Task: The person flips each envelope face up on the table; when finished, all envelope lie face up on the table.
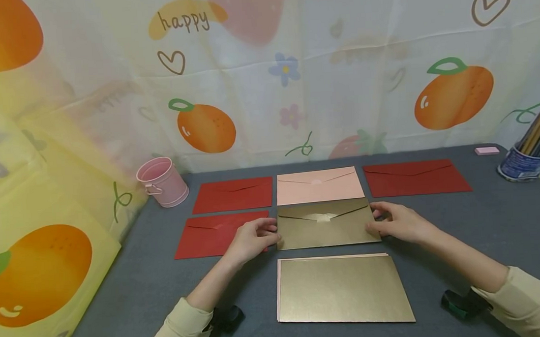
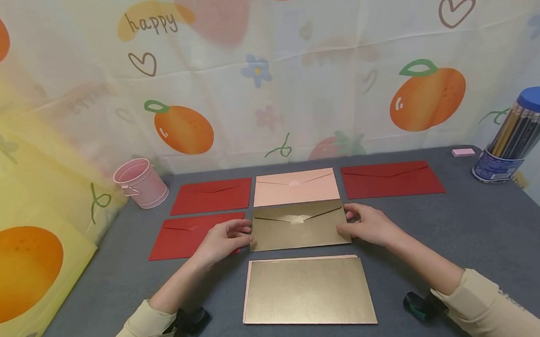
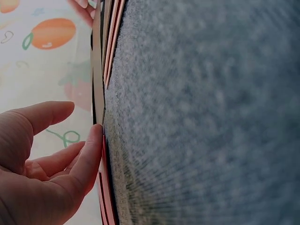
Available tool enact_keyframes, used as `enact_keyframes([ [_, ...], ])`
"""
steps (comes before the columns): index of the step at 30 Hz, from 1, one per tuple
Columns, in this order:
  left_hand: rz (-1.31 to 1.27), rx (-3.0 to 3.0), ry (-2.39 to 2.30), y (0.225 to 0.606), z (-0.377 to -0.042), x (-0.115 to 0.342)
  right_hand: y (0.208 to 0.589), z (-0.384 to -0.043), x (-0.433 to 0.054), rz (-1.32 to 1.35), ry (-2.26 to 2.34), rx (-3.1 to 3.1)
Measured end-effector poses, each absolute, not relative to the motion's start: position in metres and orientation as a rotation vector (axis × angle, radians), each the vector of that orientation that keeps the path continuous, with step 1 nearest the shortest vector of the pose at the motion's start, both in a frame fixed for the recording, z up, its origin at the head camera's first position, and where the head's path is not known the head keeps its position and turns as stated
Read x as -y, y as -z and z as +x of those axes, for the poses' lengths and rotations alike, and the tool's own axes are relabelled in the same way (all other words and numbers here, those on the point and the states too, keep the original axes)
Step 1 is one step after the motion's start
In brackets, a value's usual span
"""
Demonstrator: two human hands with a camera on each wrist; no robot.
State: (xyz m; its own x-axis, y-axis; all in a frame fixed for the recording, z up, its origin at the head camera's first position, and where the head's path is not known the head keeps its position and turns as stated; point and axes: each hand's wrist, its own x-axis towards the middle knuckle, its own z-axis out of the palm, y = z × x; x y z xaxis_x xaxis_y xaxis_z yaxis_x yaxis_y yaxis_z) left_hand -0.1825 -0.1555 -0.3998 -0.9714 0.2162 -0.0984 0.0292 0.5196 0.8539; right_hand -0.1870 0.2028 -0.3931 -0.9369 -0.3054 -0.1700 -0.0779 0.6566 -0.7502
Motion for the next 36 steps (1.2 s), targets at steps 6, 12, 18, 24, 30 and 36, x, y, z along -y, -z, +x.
enact_keyframes([
  [6, 0.28, -2.605, -1.431, 0.4, -0.179, 0.155, 0.391, -0.184, -0.205, -0.331, 1.231, -2.537],
  [12, 0.536, -2.648, -1.447, 0.398, -0.17, 0.154, 0.387, -0.178, -0.207, -0.355, 1.238, -2.582],
  [18, 0.811, -2.642, -1.465, 0.393, -0.156, 0.148, 0.384, -0.166, -0.209, -0.467, 1.194, -2.763],
  [24, 1.199, -2.627, -1.387, 0.391, -0.145, 0.139, 0.387, -0.15, -0.207, -0.783, 1.179, -2.925],
  [30, 1.389, -2.622, -0.942, 0.388, -0.132, 0.136, 0.393, -0.134, -0.206, -1.115, 0.983, -2.936],
  [36, 1.458, -2.523, -0.522, 0.387, -0.123, 0.137, 0.394, -0.117, -0.207, -1.155, 0.793, -2.708],
])
